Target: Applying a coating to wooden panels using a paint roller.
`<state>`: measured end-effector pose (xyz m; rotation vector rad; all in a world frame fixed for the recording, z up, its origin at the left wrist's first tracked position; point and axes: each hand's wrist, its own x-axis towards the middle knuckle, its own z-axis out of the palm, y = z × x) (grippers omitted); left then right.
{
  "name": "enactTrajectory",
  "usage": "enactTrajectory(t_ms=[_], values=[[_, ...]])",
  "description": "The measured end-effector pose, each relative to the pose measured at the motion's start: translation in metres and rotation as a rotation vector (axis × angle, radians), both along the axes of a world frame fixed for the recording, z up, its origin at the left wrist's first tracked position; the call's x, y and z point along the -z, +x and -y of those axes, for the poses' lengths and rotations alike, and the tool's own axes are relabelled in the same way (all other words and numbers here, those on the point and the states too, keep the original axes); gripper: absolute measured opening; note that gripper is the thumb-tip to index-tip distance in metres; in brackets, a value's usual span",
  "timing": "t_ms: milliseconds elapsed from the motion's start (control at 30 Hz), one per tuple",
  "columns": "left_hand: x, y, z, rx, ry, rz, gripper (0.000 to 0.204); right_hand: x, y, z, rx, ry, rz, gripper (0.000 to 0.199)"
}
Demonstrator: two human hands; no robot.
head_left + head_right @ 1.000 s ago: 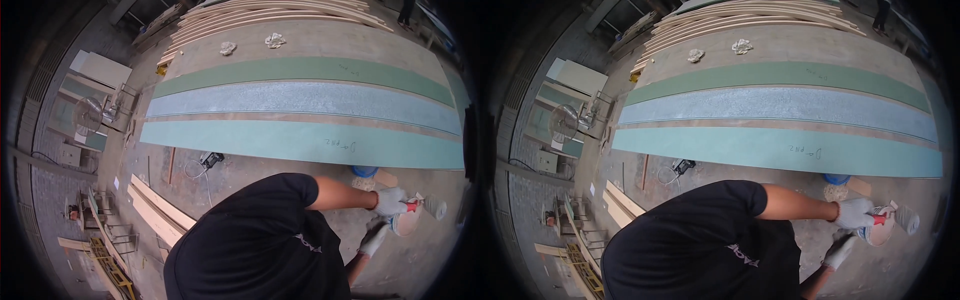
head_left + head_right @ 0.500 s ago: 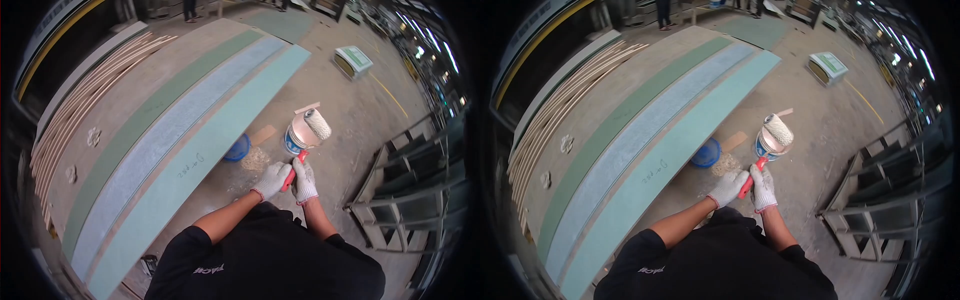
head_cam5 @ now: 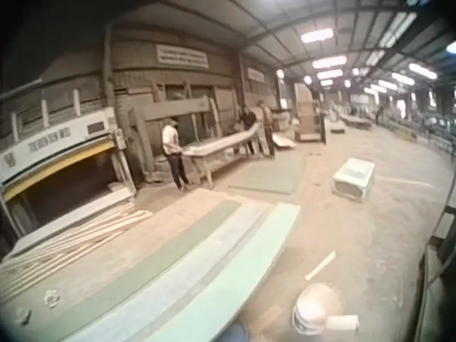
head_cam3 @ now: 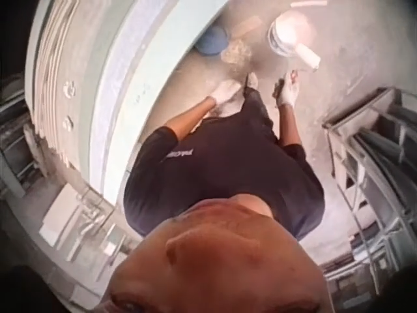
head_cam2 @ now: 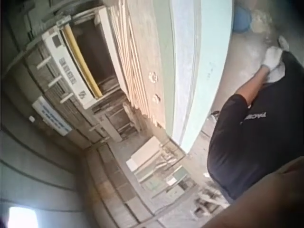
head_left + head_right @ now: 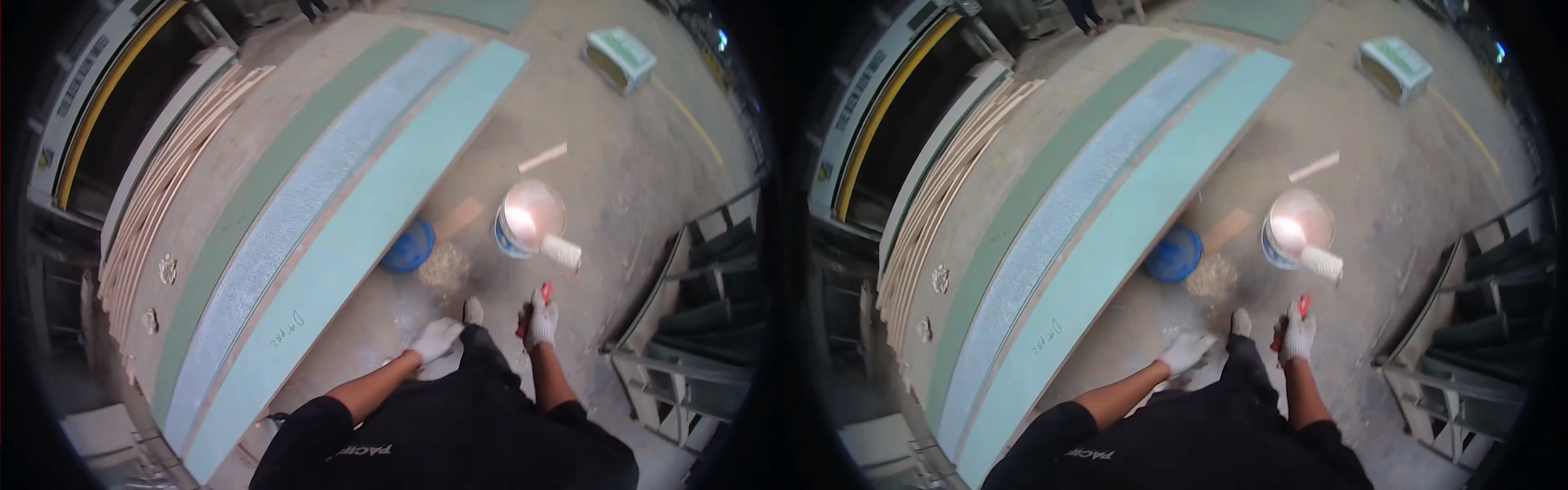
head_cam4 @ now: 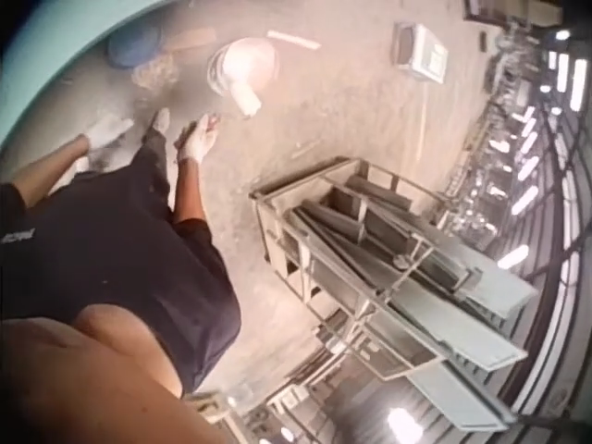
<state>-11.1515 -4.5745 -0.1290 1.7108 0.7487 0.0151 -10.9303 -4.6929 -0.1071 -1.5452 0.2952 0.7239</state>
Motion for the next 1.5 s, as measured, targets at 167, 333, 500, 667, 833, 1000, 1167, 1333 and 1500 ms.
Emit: enactTrajectory(t_ms=[167,333,500,667,833,1000,1167,1333,1500], values=[[-0.018,0.155,-0.002,0.071,0.074,0.245,0.037,0.016,0.055,-0.030,-0.072,0.380,-0.244,0.042],[-0.049,0.232,-0.033,0.170,-0.542,-0.034,0.035,0.008,0.108,-0.027,-0.283,0.647,-0.464,0.058],[-0.066,0.277,-0.039,-0.027,-0.744,-0.065,0.032,0.028,0.163,-0.008,-0.573,0.227,-0.181,0.045],[0.018,0.324,-0.082,-0.051,-0.427,-0.274,0.019,0.064,0.164,0.045,-0.293,-0.215,0.028,0.038],[0.064,0.396,-0.118,-0.081,-0.269,-0.282,0.038,0.086,0.176,0.116,0.022,-0.699,0.027,0.036],[0.189,0.463,-0.143,0.400,0.270,-0.488,0.041,0.185,0.160,0.132,-0.217,-1.016,0.272,0.034],[0.320,0.549,-0.132,0.799,0.572,-0.799,0.035,0.288,0.185,0.110,-0.780,-0.901,0.491,0.024],[0.487,0.567,-0.167,1.019,0.837,-0.944,0.032,0.310,0.245,0.103,-0.705,-0.769,0.501,0.020],[0.508,0.619,-0.114,1.036,0.755,-0.932,0.035,0.326,0.271,0.140,-0.492,-0.831,0.489,0.024]])
